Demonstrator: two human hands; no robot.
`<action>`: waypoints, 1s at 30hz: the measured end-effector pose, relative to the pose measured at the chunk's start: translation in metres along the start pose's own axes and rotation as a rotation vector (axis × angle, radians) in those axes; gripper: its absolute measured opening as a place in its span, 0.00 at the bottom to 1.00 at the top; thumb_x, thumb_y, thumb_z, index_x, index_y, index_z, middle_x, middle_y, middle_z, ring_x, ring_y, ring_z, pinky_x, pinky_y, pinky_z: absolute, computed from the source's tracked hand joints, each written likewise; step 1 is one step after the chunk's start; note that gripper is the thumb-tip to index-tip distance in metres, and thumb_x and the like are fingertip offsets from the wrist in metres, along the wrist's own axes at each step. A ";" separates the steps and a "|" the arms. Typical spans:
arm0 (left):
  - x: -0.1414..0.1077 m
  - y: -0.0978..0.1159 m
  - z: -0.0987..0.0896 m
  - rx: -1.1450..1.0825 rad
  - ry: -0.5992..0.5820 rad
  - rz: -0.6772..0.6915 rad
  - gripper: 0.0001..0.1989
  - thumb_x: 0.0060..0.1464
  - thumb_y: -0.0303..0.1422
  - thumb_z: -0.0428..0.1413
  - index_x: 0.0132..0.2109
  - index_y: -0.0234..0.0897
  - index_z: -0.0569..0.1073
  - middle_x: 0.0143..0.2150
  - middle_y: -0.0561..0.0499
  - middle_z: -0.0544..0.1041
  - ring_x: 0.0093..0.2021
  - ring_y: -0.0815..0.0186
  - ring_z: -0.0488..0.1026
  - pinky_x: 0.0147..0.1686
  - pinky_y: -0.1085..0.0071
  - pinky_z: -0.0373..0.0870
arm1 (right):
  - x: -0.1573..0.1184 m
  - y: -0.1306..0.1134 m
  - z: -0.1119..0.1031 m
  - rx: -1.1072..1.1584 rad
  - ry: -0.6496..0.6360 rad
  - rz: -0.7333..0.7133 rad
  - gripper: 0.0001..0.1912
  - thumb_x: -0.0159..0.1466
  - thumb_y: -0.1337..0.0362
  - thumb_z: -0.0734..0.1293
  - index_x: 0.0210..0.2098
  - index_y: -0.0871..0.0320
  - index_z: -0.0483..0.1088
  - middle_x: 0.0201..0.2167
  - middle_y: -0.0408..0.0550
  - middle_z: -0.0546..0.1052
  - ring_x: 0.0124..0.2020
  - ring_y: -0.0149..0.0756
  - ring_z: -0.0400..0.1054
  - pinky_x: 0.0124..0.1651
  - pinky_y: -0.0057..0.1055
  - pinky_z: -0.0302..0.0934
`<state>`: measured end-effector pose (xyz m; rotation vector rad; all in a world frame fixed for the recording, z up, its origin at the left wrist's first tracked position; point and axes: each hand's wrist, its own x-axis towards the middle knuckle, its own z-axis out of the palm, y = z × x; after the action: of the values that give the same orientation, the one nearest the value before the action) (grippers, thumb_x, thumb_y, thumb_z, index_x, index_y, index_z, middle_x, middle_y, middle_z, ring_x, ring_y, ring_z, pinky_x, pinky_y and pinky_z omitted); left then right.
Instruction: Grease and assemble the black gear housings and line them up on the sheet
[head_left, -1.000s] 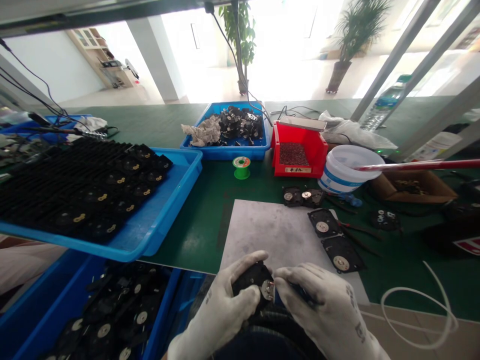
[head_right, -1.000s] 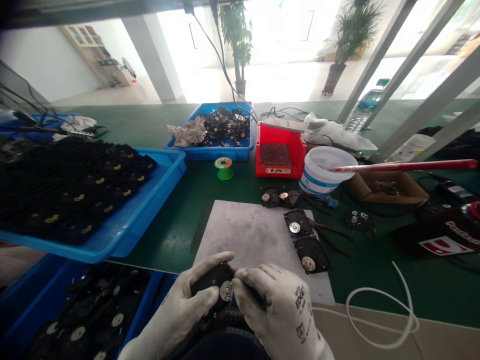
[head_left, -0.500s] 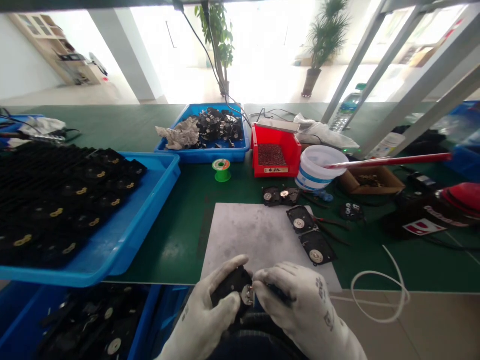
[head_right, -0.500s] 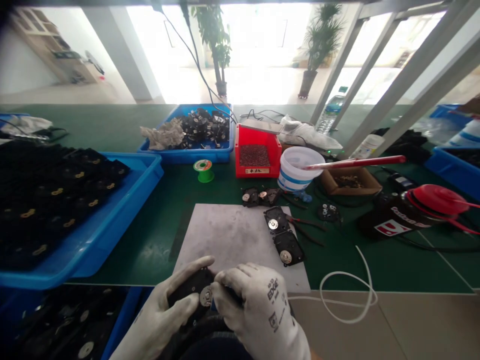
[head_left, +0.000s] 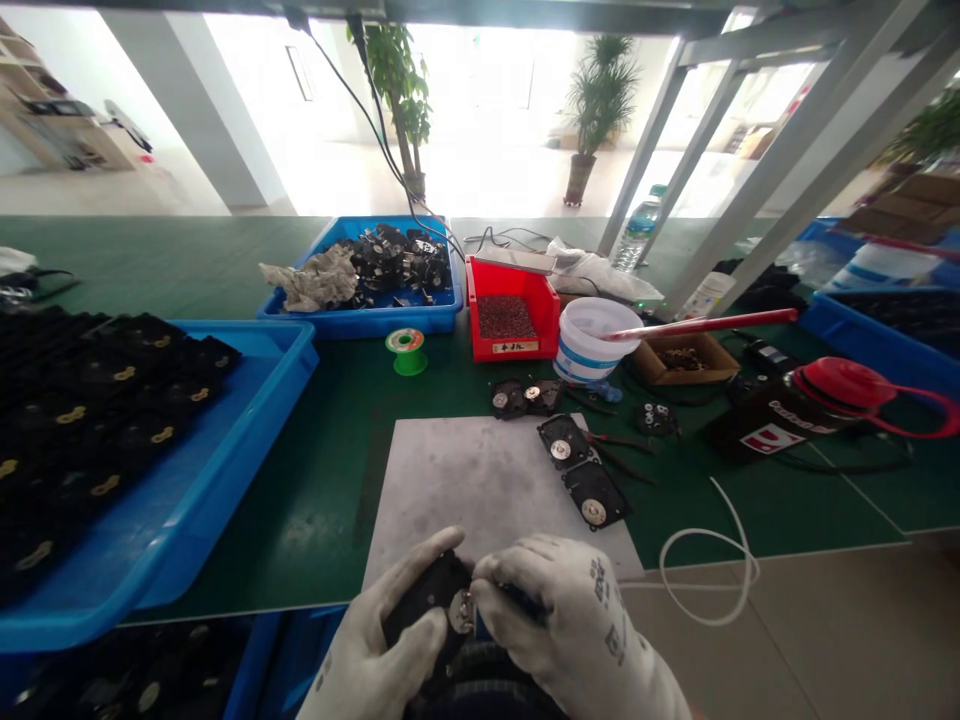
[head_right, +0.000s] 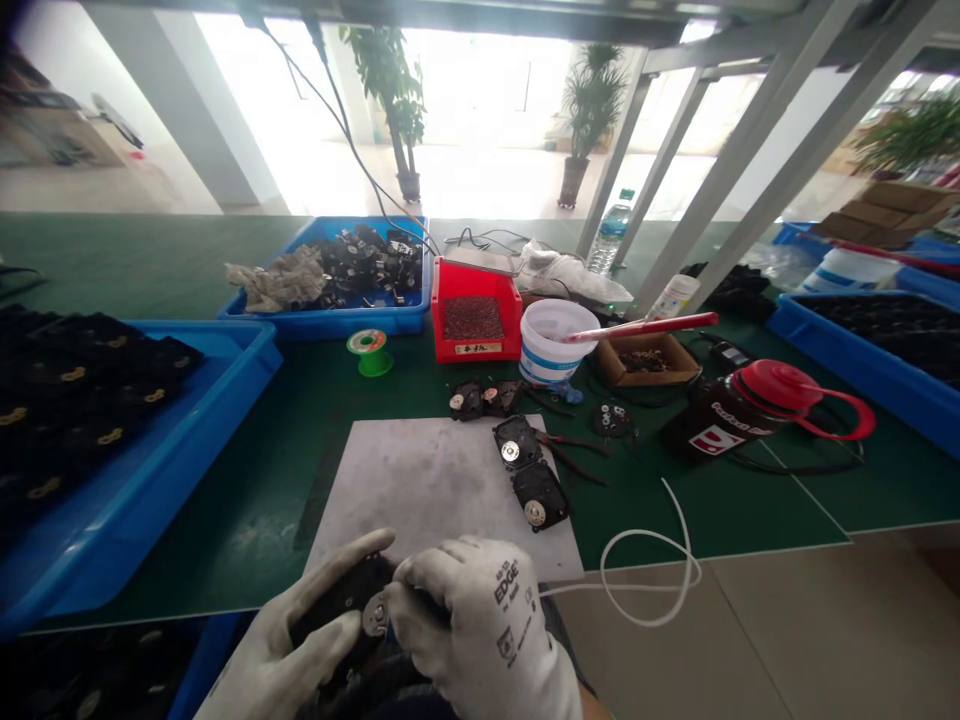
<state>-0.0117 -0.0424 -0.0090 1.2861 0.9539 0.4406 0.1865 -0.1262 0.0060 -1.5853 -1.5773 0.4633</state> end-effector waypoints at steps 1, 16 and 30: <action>0.000 0.001 0.000 -0.002 0.006 -0.003 0.29 0.60 0.48 0.64 0.64 0.43 0.78 0.63 0.43 0.79 0.67 0.45 0.73 0.67 0.57 0.70 | 0.000 0.000 -0.001 0.008 -0.011 0.005 0.08 0.71 0.66 0.67 0.33 0.53 0.72 0.30 0.38 0.78 0.31 0.29 0.73 0.37 0.29 0.57; -0.002 0.016 0.007 0.053 0.049 -0.009 0.28 0.57 0.43 0.63 0.63 0.41 0.79 0.59 0.45 0.82 0.62 0.49 0.76 0.63 0.64 0.74 | 0.003 0.003 -0.001 -0.052 0.006 -0.067 0.08 0.72 0.66 0.66 0.36 0.53 0.74 0.30 0.38 0.78 0.31 0.30 0.74 0.37 0.29 0.58; -0.002 0.026 0.007 0.053 -0.018 -0.038 0.30 0.54 0.32 0.58 0.64 0.38 0.77 0.54 0.47 0.83 0.56 0.53 0.79 0.54 0.68 0.76 | 0.004 0.011 -0.002 -0.175 0.016 -0.186 0.06 0.73 0.65 0.66 0.39 0.49 0.73 0.31 0.36 0.80 0.31 0.30 0.77 0.32 0.27 0.66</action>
<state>-0.0015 -0.0414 0.0161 1.3157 0.9786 0.3756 0.1959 -0.1214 0.0002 -1.5472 -1.7737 0.2162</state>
